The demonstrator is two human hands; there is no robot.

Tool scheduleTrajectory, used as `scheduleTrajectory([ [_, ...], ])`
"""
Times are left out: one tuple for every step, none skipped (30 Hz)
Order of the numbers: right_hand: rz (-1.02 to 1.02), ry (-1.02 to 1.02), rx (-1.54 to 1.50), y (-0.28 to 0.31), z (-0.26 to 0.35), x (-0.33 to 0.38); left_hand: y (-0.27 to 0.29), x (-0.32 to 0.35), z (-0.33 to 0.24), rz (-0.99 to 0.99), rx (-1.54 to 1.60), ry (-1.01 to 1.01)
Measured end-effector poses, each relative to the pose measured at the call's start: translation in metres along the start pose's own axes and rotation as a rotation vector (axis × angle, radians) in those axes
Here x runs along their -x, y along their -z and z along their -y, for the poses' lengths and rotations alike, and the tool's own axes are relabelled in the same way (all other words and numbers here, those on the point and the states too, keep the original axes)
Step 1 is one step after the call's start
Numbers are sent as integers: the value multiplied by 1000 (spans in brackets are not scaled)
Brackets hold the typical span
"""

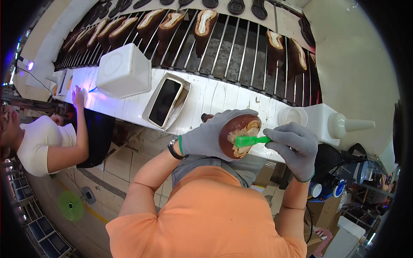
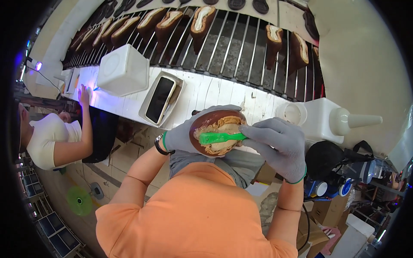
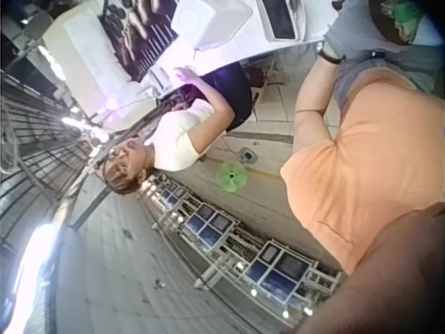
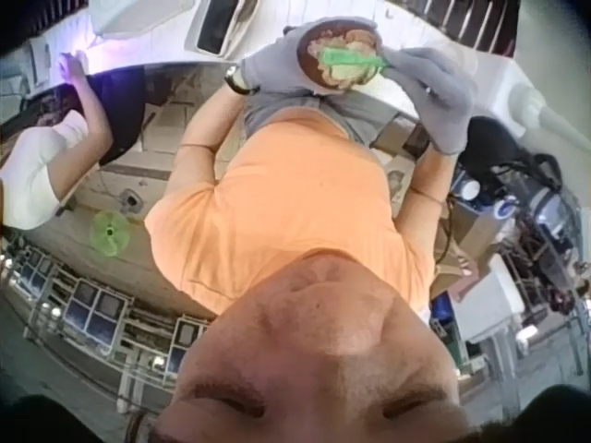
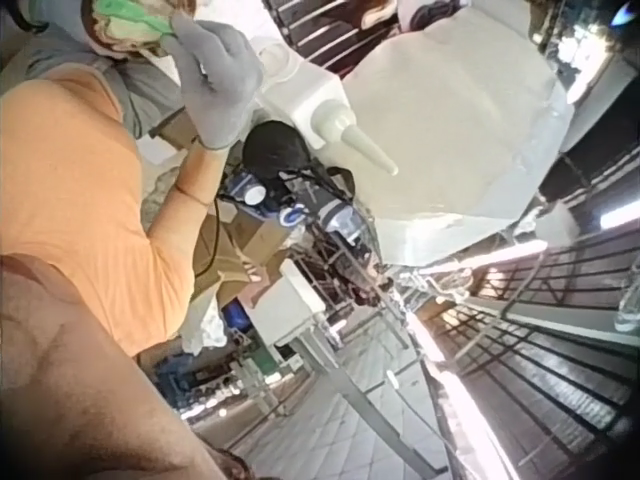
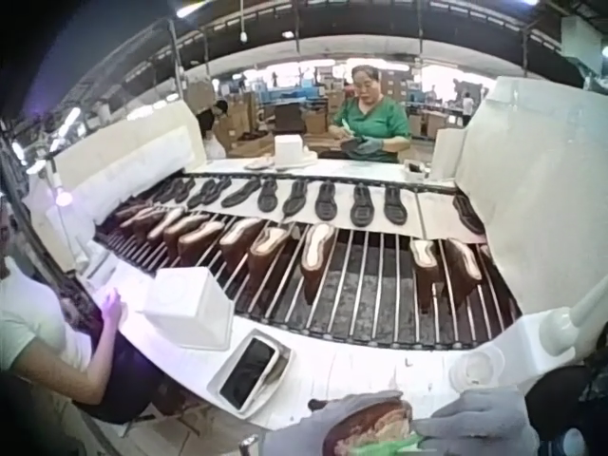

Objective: Applying glue with a brush to the edges of a shoe upper and placing it on a conveyor belt.

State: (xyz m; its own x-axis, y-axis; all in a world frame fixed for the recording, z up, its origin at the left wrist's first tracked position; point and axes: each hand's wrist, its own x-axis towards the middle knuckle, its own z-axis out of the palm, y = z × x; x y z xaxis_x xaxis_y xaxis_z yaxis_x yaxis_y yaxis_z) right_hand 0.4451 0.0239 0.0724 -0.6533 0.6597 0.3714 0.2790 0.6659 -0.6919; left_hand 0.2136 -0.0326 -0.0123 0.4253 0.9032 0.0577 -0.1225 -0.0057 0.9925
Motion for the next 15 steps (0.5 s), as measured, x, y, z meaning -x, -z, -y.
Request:
scheduleTrajectory([
  [4, 32, 32, 2, -3, -4, 6, -3, -1, 3, -11, -7],
  [-5, 41, 38, 4, -4, -9, 13, -8, -1, 79, -64, -16],
  [-2, 40, 71, 7, -5, -13, 19, -13, 2, 157, -117, -25],
  [3, 39, 104, 10, -6, -18, 26, -17, 11, 177, -64, 5],
  [-11, 43, 115, 13, -8, -21, 32, -25, 13, 189, -74, -5],
  [-20, 66, 159, 16, -11, -25, 39, -34, 13, 270, -136, -6],
  [-28, 88, 201, 19, -13, -29, 45, -42, 12, 350, -198, -6],
  [-31, 81, 240, 22, -11, -34, 49, -49, 11, 382, -157, -14],
  [-43, 83, 250, 25, -12, -37, 55, -56, 10, 393, -166, -22],
  [-34, 85, 298, 28, -13, -39, 60, -63, 11, 464, -199, 57],
  [-25, 87, 347, 31, -13, -42, 65, -70, 14, 533, -233, 136],
  [-14, 86, 375, 34, -12, -44, 73, -76, 32, 555, -284, 225],
  [-23, 83, 384, 36, -12, -44, 73, -80, 35, 566, -290, 220],
  [13, 96, 422, 38, -11, -45, 73, -83, 38, 569, -207, 137],
  [50, 108, 460, 39, -11, -45, 73, -87, 41, 571, -123, 56],
])
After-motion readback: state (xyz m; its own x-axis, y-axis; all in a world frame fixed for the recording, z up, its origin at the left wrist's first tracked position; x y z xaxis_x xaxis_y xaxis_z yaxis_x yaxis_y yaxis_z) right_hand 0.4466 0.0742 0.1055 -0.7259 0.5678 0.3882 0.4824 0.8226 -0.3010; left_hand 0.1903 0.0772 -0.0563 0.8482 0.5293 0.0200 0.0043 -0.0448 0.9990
